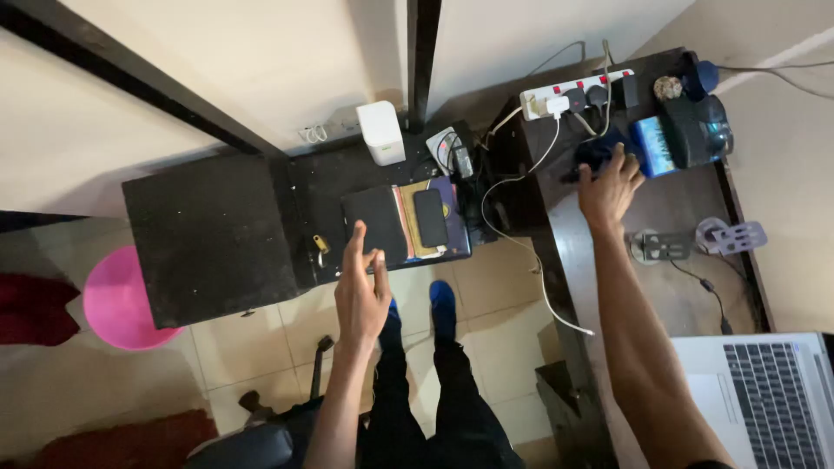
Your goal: Cleaning a desk surface and associated electronics using a cloth.
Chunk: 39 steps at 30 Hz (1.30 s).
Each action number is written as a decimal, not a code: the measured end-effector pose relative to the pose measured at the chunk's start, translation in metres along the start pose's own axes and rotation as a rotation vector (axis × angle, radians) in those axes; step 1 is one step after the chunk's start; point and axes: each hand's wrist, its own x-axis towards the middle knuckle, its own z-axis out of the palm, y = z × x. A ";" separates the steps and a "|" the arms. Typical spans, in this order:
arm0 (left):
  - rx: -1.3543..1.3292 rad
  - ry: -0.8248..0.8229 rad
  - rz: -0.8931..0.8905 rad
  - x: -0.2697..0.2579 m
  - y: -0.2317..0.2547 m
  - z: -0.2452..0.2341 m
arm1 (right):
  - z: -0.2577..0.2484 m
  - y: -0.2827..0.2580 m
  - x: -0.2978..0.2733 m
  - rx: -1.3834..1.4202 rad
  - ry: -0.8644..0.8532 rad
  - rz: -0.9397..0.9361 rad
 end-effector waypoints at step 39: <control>0.180 -0.463 0.279 0.113 0.120 0.484 | 0.042 0.060 0.007 0.426 0.077 0.353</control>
